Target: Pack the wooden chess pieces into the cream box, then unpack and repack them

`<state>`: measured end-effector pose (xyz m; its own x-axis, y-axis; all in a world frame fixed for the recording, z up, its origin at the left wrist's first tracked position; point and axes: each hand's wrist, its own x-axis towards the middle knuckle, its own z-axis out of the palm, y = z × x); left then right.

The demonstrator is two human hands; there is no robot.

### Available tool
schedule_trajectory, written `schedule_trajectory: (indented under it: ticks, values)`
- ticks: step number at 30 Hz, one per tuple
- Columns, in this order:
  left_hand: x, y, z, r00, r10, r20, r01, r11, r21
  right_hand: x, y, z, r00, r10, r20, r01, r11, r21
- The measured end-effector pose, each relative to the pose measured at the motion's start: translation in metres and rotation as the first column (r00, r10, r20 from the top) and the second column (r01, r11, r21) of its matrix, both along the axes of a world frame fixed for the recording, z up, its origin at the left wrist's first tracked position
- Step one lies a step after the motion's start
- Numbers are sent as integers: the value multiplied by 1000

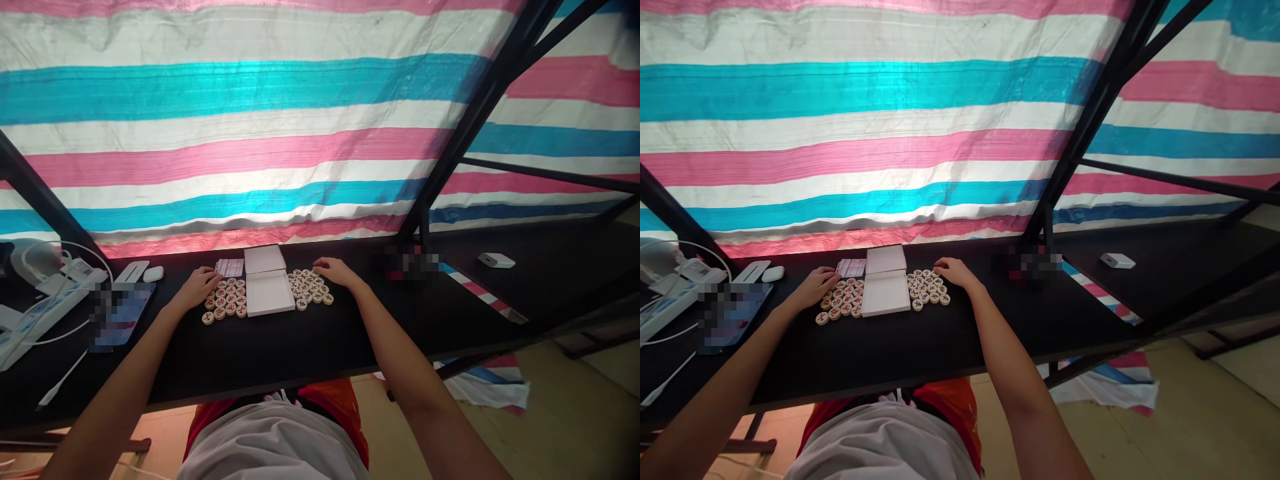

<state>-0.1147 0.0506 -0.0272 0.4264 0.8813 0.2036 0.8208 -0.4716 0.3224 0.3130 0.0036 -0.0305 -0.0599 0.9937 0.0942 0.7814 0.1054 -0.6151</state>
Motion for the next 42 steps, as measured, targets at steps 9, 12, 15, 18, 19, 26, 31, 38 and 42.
schedule_trajectory:
  ticks: [9, 12, 15, 18, 19, 26, 31, 38, 42]
  values:
    - [14, -14, 18, 999, -32, 32, 35, 996, -78, 1, 3, -2, 1000, -23, -5, 23, 1000, -3]
    - [13, -15, 18, 999, -43, 33, 45, 996, -77, 1, 3, -2, 1000, -10, -1, 10, 1000, 9]
    - [11, -14, 18, 998, -55, 38, 58, 995, -84, 1, 2, -3, 1000, 4, -6, -4, 1000, 28]
    - [12, -13, 17, 997, -64, 33, 67, 994, -90, 5, 3, -6, 999, 8, -52, -6, 1000, 25]
    - [12, -13, 16, 997, -69, 29, 71, 994, -86, 7, 5, -8, 996, 2, -84, 0, 1000, 24]
    - [14, -10, 11, 994, -98, 45, 100, 994, -39, 28, 17, -15, 899, -100, -426, 77, 994, -71]
    - [13, -9, 10, 992, -113, 50, 115, 993, -37, 24, 14, -16, 907, -98, -409, 93, 995, -31]
    - [13, -10, 10, 993, -120, 20, 121, 990, -71, 10, 7, -16, 978, -11, -208, 23, 998, 57]
    - [13, -11, 9, 994, -110, 11, 110, 991, -77, 11, 5, -14, 974, 13, -228, -3, 999, 41]
